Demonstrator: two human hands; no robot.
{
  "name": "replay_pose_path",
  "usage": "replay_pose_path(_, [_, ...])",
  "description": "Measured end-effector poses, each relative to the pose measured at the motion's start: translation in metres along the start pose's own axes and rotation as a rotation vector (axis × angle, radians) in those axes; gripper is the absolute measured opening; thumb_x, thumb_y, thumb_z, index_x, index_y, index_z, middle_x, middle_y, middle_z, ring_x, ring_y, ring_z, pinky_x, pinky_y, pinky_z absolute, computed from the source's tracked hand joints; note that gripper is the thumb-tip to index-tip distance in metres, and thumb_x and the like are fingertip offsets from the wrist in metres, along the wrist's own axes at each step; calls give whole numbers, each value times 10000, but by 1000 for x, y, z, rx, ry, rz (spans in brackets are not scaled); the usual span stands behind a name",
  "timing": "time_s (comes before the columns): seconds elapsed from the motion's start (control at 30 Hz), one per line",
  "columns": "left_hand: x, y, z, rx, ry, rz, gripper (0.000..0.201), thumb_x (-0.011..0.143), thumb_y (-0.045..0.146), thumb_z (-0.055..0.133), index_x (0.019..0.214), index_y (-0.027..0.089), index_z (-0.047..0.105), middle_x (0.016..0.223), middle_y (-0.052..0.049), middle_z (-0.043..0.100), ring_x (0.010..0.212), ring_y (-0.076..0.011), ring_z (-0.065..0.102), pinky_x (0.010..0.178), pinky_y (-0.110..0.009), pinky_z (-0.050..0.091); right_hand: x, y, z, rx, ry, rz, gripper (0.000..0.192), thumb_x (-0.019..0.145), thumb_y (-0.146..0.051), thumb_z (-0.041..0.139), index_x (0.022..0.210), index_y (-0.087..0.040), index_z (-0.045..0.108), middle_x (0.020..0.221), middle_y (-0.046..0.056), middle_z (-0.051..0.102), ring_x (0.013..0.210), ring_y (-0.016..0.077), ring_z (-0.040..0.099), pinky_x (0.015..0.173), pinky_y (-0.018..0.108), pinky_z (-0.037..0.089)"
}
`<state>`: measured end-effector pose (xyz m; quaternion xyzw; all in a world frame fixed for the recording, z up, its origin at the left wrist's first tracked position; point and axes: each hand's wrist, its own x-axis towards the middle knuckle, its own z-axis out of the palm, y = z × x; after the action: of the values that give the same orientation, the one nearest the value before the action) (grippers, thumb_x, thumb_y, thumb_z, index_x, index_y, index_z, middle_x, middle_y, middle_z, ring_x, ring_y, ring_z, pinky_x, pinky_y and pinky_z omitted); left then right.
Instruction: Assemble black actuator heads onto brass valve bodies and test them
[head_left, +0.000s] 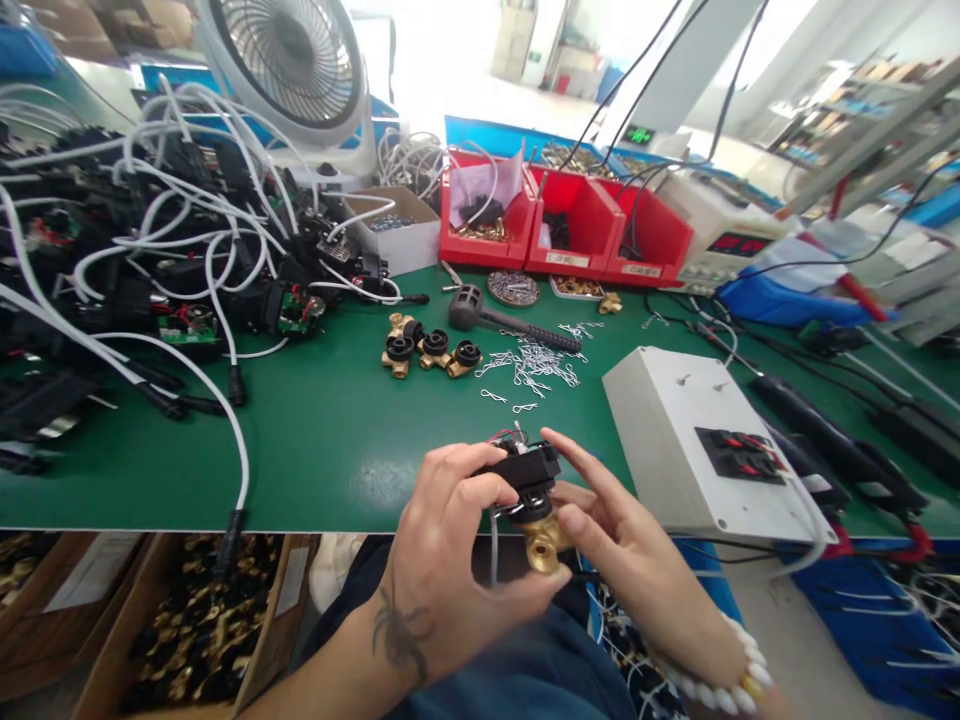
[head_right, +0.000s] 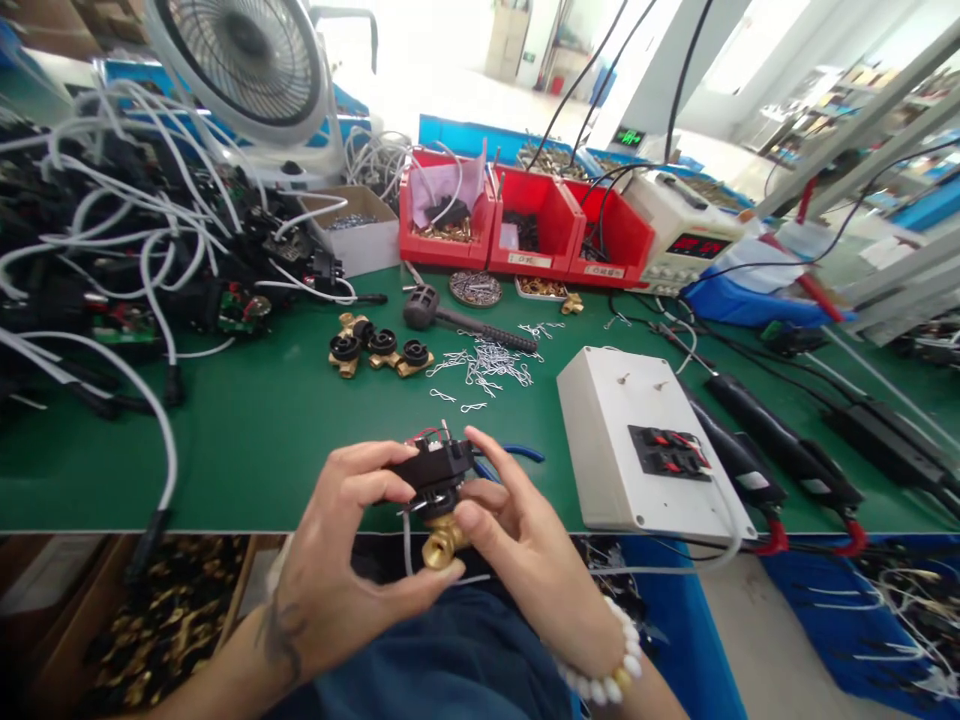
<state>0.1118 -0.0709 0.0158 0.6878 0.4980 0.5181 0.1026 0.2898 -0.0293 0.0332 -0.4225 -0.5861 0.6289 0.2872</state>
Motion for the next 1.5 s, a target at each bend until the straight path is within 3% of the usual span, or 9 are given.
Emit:
replay_pose_path(0.13, [3,1,-3,-29,-55,28,367,864,435,706,1052,163,546,1199,-125,632,1184,-216,568,1045,-355,486,5,0,13,288,14,-10,541,920,-376,667,1390,-301,412,1300,75,633,1161,177,633,1013,330,522])
replay_pose_path(0.27, [5,2,-2,-59,-5,14,3,945,177,601,946,175,602,1172,-83,659,1180,-146,580,1061,-263,455,5,3,16,345,66,-92,485,898,-351,703,1325,-334,474,1291,55,643,1160,183,635,946,297,554])
replay_pose_path(0.7, [0,4,9,-5,111,-19,111,893,77,611,886,187,626,1105,-58,692,1120,-155,620,1038,-293,484,4,15,36,414,213,-51,508,875,-425,706,1274,-278,428,1150,67,696,1049,197,682,937,334,557])
replay_pose_path(0.87, [-4,-3,4,-406,85,-377,524,880,320,684,1351,233,472,1412,-112,543,1332,-253,512,1091,-429,467,-1,1,35,298,146,-122,521,878,-469,683,1300,-321,415,1164,53,690,1031,204,690,916,357,572])
replay_pose_path(0.97, [-3,-10,0,-800,-215,-637,549,873,475,673,1324,201,520,1291,-122,653,1186,-283,640,989,-418,545,-3,-22,14,-189,49,-176,514,867,-442,694,1324,-315,499,1093,36,710,985,212,698,864,347,579])
replay_pose_path(1.03, [-2,-11,-2,-835,-288,-717,469,814,421,752,1197,203,592,1126,-79,722,1019,-255,707,900,-373,578,3,-39,-17,-615,101,-218,449,874,-442,672,1295,-309,587,1002,23,726,917,215,701,818,346,572])
replay_pose_path(1.13, [-2,-6,-4,-739,-196,-731,478,704,259,842,1119,242,607,1004,-5,730,882,-191,717,803,-284,586,26,-57,-80,-993,628,-237,338,873,-379,671,1192,-267,666,1019,36,722,976,217,670,929,361,495])
replay_pose_path(1.3, [-5,5,-5,-814,-162,-670,567,659,187,859,1152,294,600,987,18,733,827,-157,720,739,-234,605,64,-60,-155,-979,601,21,29,799,-131,712,790,-140,737,812,63,723,751,175,632,766,312,444])
replay_pose_path(1.5, [-10,8,-7,-698,-186,-580,641,624,195,887,1184,308,595,1026,-13,742,787,-176,737,685,-244,636,67,-40,-166,-850,639,29,84,877,-165,655,817,-132,703,837,59,711,747,134,596,770,272,421])
